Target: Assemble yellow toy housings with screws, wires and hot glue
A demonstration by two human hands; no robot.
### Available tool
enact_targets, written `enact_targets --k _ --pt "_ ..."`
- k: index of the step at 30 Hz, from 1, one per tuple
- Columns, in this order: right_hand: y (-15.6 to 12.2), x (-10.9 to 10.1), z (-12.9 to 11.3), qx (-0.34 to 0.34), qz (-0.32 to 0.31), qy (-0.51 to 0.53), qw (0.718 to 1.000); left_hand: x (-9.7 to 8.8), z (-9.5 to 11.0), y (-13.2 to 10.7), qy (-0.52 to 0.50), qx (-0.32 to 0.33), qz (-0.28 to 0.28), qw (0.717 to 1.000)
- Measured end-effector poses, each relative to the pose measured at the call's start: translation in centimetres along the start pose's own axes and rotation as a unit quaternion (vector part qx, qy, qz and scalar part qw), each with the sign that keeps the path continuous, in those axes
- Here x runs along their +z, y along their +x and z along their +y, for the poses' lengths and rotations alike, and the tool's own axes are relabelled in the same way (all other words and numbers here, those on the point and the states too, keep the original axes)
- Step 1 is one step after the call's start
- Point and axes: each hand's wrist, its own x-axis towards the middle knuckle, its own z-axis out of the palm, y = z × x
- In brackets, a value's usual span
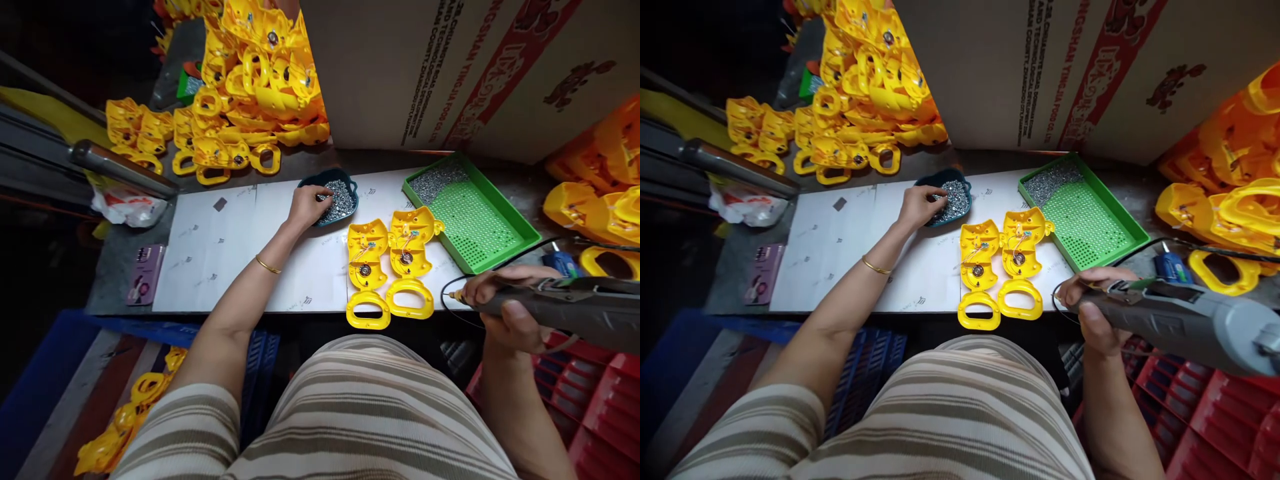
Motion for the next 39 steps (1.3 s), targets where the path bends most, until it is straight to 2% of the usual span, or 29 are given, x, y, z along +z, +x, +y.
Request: enact_targets --k 3,6,8,12,14,17,20,24,29,39 --pt "-0.1 -0.1 0.3 0.003 0.0 0.0 1.0 -0.2 0.5 -0.8 -0.074 -0.035 0.007 0.997" --pt "-0.1 -0.2 0.8 0.006 0.005 0.001 1.0 -0.2 2.6 -3.1 -0.17 -0.054 0.016 0.984" --pt "0.1 0.1 0.9 0.013 0.006 0.001 1.0 0.4 4.9 -5.7 -0.217 0.003 0.024 0.976" --pt "0.9 1.7 0.4 0.007 0.004 0.012 1.0 2.7 9.1 -11.7 -0.252 0.152 -0.004 0.956" --pt "1.2 2.8 -0.1 -0.007 0.002 0.027 1.0 4.1 10.3 -14.0 -0.241 0.186 -0.011 0.953" --pt "1.4 4.3 -0.6 -0.019 -0.016 0.05 0.998 5.8 10.6 -16.0 -0.226 0.197 -0.022 0.954" --pt "1.2 5.2 -0.6 -0.026 -0.04 0.048 0.998 6.5 10.3 -16.7 -0.216 0.19 -0.039 0.957" --pt "1.0 5.5 -0.1 -0.023 -0.058 0.039 0.997 6.4 10.2 -16.7 -0.213 0.203 -0.051 0.954" --pt "1.0 5.7 0.0 -0.005 -0.048 0.035 0.998 6.3 10.5 -16.6 -0.204 0.225 -0.052 0.951" --pt "0.8 5.4 0.5 0.026 -0.052 0.025 0.998 6.6 10.6 -16.6 -0.227 0.198 -0.071 0.951"
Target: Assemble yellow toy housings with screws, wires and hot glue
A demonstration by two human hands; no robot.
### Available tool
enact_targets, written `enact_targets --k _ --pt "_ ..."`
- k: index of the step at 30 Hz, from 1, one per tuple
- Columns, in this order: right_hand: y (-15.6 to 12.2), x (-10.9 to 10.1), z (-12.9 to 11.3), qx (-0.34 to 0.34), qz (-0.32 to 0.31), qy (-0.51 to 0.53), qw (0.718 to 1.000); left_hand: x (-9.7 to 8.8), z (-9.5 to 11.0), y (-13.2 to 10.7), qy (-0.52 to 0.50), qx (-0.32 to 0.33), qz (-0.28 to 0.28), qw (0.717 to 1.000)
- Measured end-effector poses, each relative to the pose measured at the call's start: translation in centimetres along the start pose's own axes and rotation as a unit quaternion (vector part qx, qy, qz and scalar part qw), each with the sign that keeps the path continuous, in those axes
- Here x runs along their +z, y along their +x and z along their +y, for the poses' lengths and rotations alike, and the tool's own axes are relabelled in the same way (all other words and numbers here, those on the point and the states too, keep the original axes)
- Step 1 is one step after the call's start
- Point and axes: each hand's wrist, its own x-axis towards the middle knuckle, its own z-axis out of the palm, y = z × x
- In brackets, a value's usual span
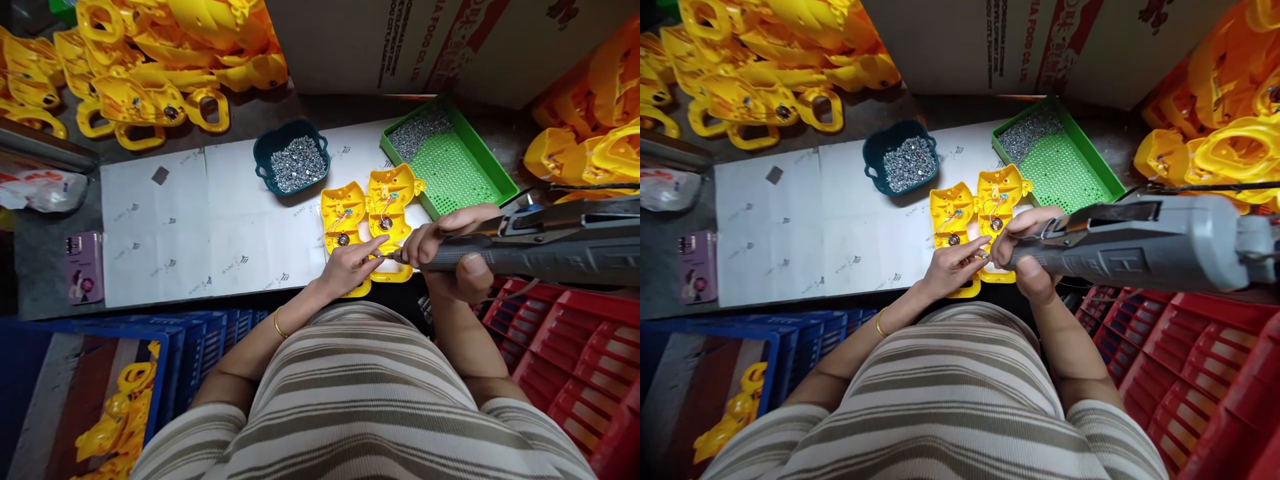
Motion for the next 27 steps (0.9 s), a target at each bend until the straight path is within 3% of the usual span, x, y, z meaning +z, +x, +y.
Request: enact_targets --k 6,12,15,19,22,25,27 --pt "0.2 -0.1 0.0 -0.01 -0.033 0.03 0.999 -0.2 0.2 0.3 -0.013 0.009 -0.009 1.0" --pt "0.3 -1.4 0.7 -0.033 -0.099 0.071 0.992 0.4 0.1 0.0 -0.099 -0.062 -0.041 0.992" --pt "0.0 -1.6 0.9 -0.039 -0.108 0.077 0.99 0.8 0.1 0.0 -0.113 -0.053 -0.027 0.992" --pt "-0.1 -0.8 0.5 -0.048 -0.052 0.073 0.995 1.2 0.2 -0.1 -0.084 -0.003 0.006 0.996" --pt "0.3 -0.5 0.0 -0.067 -0.044 0.065 0.995 1.1 0.3 -0.2 -0.042 0.011 0.03 0.999" --pt "1.1 -0.9 -0.1 -0.111 -0.024 0.054 0.992 0.6 0.4 -0.1 0.088 0.055 0.055 0.993" --pt "1.7 -1.5 0.5 -0.137 -0.009 0.036 0.99 0.4 0.6 0.1 0.177 0.087 0.04 0.98"
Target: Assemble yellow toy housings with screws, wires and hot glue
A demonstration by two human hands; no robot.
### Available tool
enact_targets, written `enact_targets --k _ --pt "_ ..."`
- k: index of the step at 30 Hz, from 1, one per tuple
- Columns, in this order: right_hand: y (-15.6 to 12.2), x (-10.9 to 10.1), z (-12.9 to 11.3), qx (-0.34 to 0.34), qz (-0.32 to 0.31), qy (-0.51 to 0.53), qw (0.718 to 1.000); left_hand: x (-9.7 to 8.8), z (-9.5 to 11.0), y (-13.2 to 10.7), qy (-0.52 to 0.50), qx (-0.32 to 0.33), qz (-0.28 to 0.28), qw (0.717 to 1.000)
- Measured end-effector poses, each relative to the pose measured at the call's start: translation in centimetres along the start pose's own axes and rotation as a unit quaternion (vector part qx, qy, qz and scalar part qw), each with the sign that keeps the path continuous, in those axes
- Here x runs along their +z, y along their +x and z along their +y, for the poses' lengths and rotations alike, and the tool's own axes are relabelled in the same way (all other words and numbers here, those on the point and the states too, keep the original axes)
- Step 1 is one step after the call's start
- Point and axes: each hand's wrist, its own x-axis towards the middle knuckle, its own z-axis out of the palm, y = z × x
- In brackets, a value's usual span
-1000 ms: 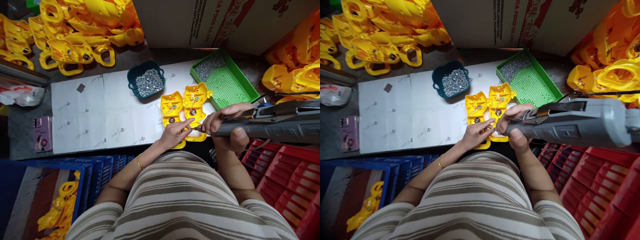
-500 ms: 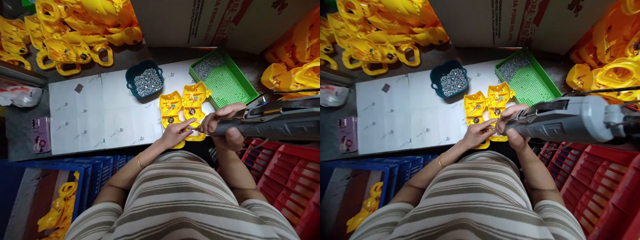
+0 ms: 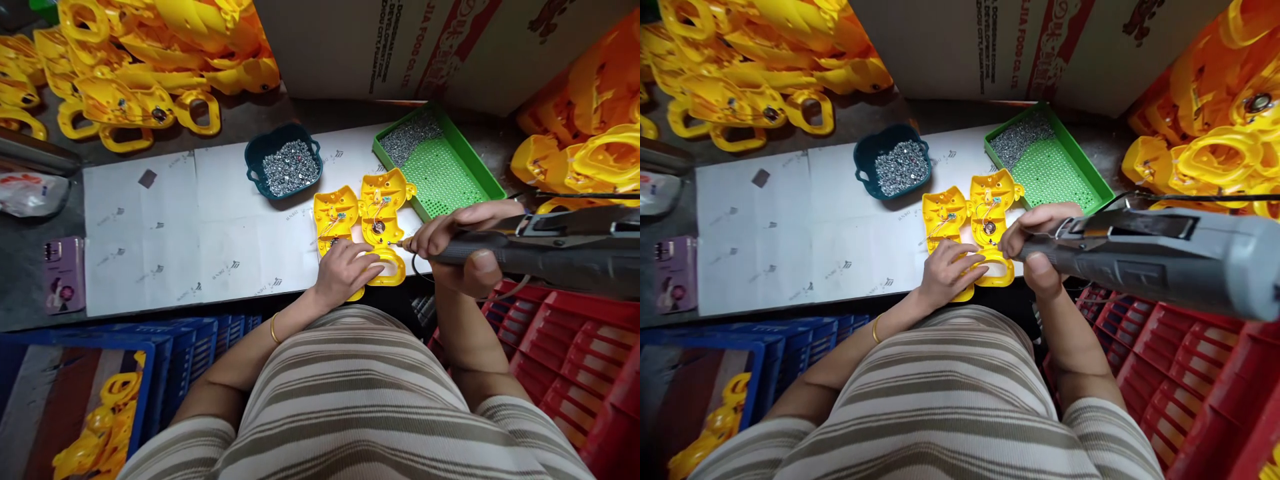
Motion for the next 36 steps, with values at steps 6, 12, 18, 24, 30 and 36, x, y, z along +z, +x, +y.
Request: enact_targets --k 6,12,18,24,30,36 --pt "0.7 -1.5 2.7 -0.018 -0.015 -0.022 0.999 0.1 0.9 0.5 0.094 0.016 -0.157 0.983" --pt "0.7 -1.8 3.9 0.008 -0.029 -0.035 0.999 0.2 1.1 0.8 0.092 -0.01 -0.227 0.97" --pt "0.5 -1.5 4.4 0.037 -0.019 -0.072 0.997 0.3 1.1 0.8 0.086 -0.021 -0.241 0.967" --pt "0.3 -1.8 4.8 0.043 -0.034 -0.071 0.996 0.1 1.1 0.9 0.08 -0.029 -0.264 0.961" --pt "0.1 -2.2 5.3 0.034 -0.058 -0.066 0.996 -0.1 1.2 1.2 0.088 -0.026 -0.281 0.955" --pt "-0.3 -2.7 6.5 0.047 -0.099 -0.024 0.994 0.2 1.3 1.1 0.089 -0.014 -0.266 0.96"
